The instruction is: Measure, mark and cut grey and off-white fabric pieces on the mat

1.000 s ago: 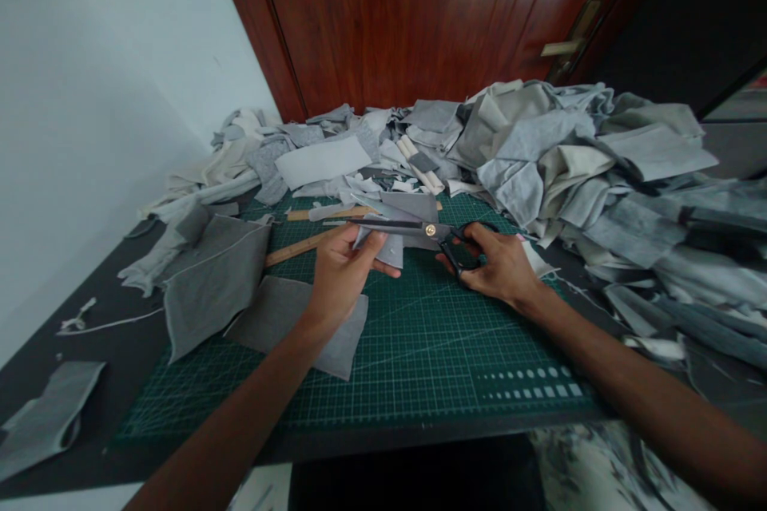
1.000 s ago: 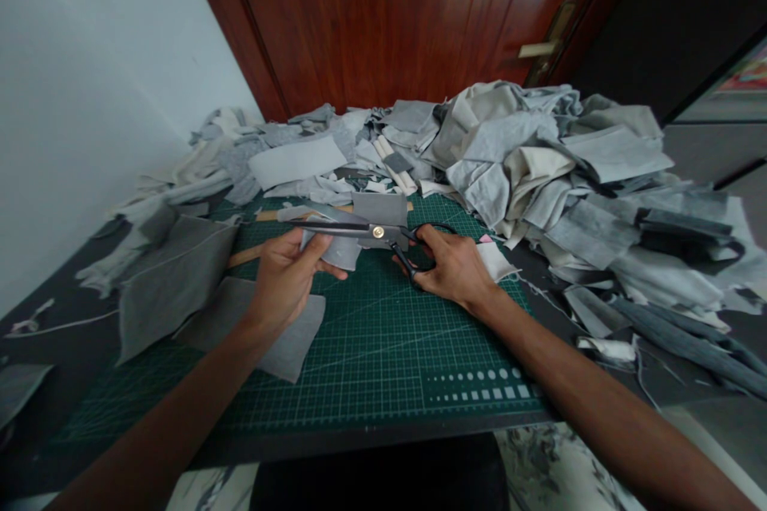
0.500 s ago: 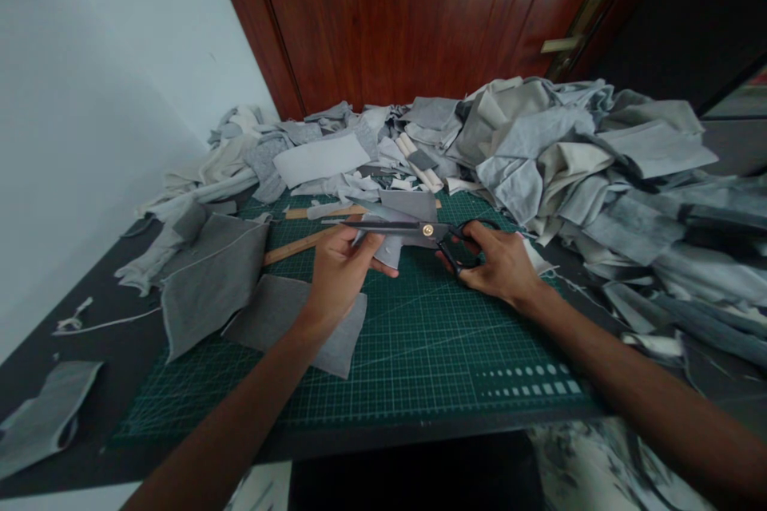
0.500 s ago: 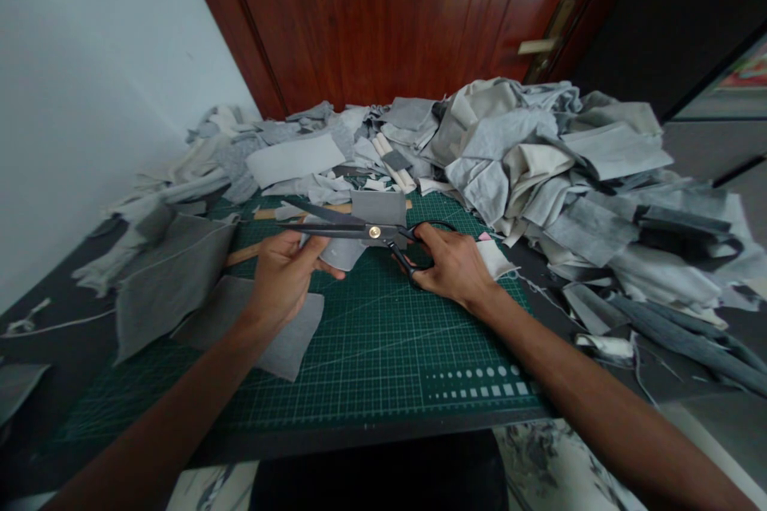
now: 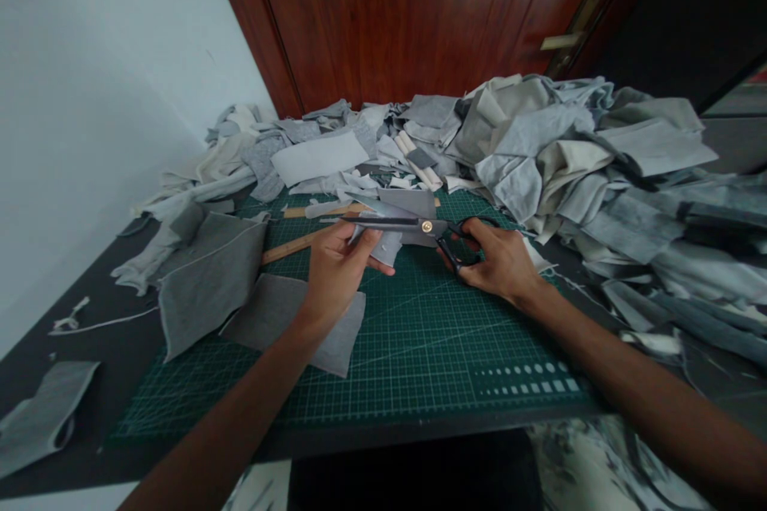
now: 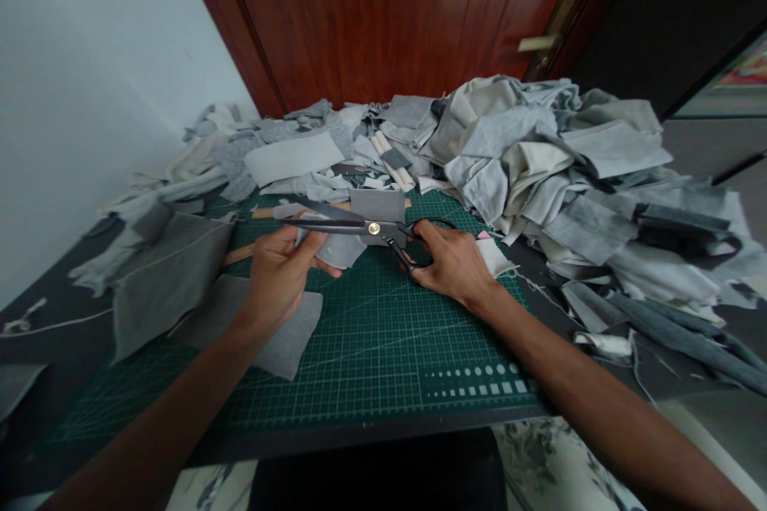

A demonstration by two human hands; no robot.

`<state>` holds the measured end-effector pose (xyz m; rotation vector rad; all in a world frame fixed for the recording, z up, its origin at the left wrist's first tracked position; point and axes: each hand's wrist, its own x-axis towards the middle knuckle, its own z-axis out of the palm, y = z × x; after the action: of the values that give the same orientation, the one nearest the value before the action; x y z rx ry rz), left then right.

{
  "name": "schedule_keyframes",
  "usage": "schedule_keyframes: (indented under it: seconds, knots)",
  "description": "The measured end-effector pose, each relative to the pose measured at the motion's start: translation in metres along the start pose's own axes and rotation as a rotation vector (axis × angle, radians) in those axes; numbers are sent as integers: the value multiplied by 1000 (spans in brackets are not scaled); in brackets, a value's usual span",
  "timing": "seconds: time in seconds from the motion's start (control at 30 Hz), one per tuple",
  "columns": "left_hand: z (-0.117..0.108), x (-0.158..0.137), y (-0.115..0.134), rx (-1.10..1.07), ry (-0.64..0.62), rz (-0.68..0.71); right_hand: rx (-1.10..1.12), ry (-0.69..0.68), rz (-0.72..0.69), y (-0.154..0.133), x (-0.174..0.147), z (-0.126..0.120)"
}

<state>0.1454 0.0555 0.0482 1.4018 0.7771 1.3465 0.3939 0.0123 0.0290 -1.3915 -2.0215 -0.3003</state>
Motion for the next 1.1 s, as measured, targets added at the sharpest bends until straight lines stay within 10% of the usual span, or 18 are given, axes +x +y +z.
schedule_keyframes:
  seconds: [1.1]
  knots:
    - [-9,4,-10,134,-24,112,30,-51,-49,7,-2,1]
